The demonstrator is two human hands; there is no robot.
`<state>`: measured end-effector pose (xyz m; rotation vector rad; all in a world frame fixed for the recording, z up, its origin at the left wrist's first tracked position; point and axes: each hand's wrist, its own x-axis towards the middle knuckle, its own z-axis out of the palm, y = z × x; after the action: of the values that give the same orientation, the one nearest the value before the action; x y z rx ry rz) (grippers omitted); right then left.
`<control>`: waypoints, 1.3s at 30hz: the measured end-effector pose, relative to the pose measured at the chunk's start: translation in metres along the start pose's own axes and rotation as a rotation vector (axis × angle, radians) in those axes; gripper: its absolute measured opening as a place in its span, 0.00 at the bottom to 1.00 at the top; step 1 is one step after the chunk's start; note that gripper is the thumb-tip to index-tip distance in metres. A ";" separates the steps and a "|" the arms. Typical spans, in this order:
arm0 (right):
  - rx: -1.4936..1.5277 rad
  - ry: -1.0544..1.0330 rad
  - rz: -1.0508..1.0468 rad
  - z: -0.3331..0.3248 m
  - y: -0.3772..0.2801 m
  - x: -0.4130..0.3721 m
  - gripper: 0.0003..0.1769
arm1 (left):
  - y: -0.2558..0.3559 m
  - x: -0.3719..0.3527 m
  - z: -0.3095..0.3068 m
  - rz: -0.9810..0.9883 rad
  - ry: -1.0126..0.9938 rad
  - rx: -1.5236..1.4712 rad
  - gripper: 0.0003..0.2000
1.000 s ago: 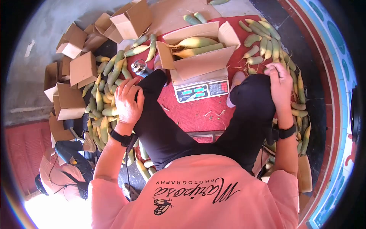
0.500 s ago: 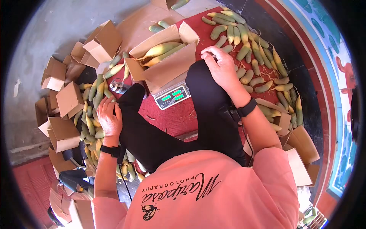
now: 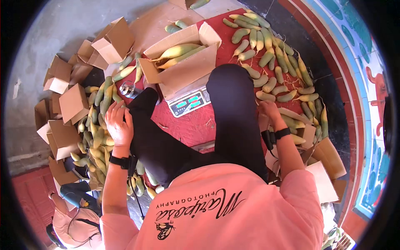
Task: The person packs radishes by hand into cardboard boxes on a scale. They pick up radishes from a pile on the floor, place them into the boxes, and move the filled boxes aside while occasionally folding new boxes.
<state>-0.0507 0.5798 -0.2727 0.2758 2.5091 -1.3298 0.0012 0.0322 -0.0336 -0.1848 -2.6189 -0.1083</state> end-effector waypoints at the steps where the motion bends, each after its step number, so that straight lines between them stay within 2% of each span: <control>1: 0.054 -0.033 -0.154 0.002 0.024 0.010 0.15 | 0.000 0.001 0.000 -0.006 -0.005 -0.004 0.04; 2: 0.055 -0.031 -0.150 -0.001 0.014 0.013 0.15 | 0.001 0.002 0.000 -0.011 -0.011 -0.008 0.04; 4: 0.746 0.027 0.512 -0.007 -0.033 0.016 0.13 | 0.005 0.006 0.001 -0.004 -0.025 -0.011 0.04; 7: 0.759 0.117 0.575 -0.011 -0.069 0.037 0.15 | 0.013 0.012 0.002 -0.001 -0.067 -0.017 0.03; 8: 0.765 0.119 0.584 -0.009 -0.064 0.050 0.15 | 0.015 0.014 0.002 -0.007 -0.087 -0.010 0.03; 10: 1.018 0.187 0.533 -0.006 -0.052 0.083 0.19 | 0.018 0.020 0.004 -0.006 -0.135 -0.002 0.04; 11: 1.025 0.192 0.537 -0.005 -0.045 0.099 0.19 | 0.022 0.023 0.005 -0.011 -0.144 -0.004 0.04; 14: 1.140 0.478 0.731 0.009 -0.020 0.147 0.24 | 0.030 0.032 0.006 -0.019 -0.192 -0.025 0.04; 15: 1.146 0.479 0.738 0.011 -0.005 0.153 0.24 | 0.030 0.034 0.006 -0.012 -0.198 -0.022 0.04; 17: -0.750 0.006 0.315 0.006 0.038 0.154 0.21 | 0.030 0.036 0.007 -0.040 -0.262 0.010 0.04; 19: -0.688 0.166 0.299 0.022 0.139 0.169 0.18 | 0.031 0.039 0.006 -0.066 -0.294 -0.013 0.05; 20: -0.712 0.086 0.471 0.032 0.187 0.181 0.19 | 0.031 0.041 0.006 -0.069 -0.314 -0.015 0.05; 21: -0.732 0.002 0.642 0.036 0.185 0.183 0.20 | 0.030 0.043 0.007 -0.072 -0.333 -0.018 0.05; 22: -0.621 0.074 0.693 0.037 0.187 0.174 0.20 | 0.030 0.045 0.007 -0.085 -0.348 -0.012 0.05; 23: 0.011 0.344 1.132 0.047 0.169 0.173 0.32 | 0.030 0.046 0.008 -0.098 -0.363 -0.006 0.05; 24: -0.099 0.353 1.142 0.048 0.158 0.168 0.33 | 0.030 0.046 0.009 -0.111 -0.377 -0.005 0.05; 27: -0.370 0.210 1.076 0.046 0.150 0.161 0.35 | 0.031 0.054 0.014 -0.120 -0.431 -0.002 0.05; 31: -0.548 -0.015 0.965 0.035 0.146 0.159 0.37 | 0.035 0.064 0.018 -0.106 -0.493 0.017 0.04; 35: -0.662 -0.214 0.744 0.021 0.122 0.164 0.40 | 0.037 0.068 0.021 -0.084 -0.519 0.022 0.04; 37: -0.626 -0.003 0.534 0.034 0.139 0.171 0.39 | 0.036 0.068 0.021 -0.085 -0.527 0.019 0.04; 38: -0.510 0.106 0.340 0.036 0.147 0.178 0.36 | 0.036 0.068 0.022 -0.087 -0.530 0.011 0.04; 39: 0.205 0.248 0.577 0.038 0.130 0.190 0.33 | 0.036 0.069 0.023 -0.084 -0.534 0.010 0.04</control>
<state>-0.1845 0.6270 -0.4587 1.1702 2.2028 -1.3541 -0.0635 0.0780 -0.0179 -0.1105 -3.1597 -0.0836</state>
